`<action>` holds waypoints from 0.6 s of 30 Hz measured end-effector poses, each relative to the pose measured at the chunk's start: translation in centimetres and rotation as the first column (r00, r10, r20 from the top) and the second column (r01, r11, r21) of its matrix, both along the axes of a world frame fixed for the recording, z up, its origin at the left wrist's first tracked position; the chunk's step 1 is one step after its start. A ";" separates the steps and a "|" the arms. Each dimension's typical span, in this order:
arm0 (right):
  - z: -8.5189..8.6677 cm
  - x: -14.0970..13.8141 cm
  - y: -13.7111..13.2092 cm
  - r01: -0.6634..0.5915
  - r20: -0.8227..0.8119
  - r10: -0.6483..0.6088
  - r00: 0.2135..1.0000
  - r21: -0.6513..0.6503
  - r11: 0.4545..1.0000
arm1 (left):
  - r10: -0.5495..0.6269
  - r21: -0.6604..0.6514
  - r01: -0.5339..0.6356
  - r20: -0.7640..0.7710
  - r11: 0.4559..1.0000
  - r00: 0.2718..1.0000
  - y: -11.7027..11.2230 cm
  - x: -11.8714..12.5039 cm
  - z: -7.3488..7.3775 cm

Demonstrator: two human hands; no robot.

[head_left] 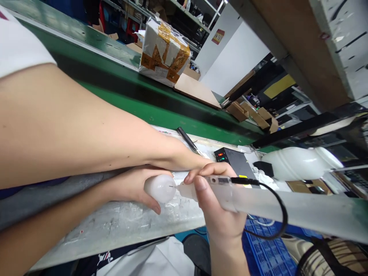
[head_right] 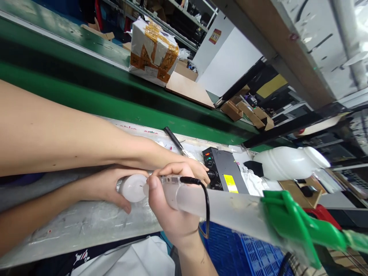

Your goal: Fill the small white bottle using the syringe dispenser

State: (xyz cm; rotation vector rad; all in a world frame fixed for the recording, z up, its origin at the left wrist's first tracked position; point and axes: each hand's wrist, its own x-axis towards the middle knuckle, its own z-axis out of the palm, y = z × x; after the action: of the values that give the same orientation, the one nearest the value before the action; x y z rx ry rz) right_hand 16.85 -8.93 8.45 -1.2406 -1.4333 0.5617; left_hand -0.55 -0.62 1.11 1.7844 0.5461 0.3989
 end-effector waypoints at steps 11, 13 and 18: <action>-1.5 0.4 -1.3 0.087 -0.119 -0.100 0.988 -0.108 0.990 | 0.016 0.025 -0.016 -0.017 1.000 1.000 -0.5 0.1 -0.2; -2.2 0.3 -1.8 0.098 -0.236 -0.136 0.962 -0.163 0.982 | 0.024 0.033 -0.023 -0.018 0.999 1.000 -0.6 0.0 0.0; -3.6 0.7 -3.0 0.069 -0.618 -0.173 0.767 -0.189 0.980 | 0.086 0.028 -0.084 -0.113 0.996 0.990 -0.7 -0.4 -0.1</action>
State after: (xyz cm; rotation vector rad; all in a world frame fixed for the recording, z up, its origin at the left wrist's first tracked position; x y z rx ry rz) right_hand 17.57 -11.95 4.87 -1.1019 -0.7382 0.9150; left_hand -0.91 -1.28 1.05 1.8183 0.7029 0.3643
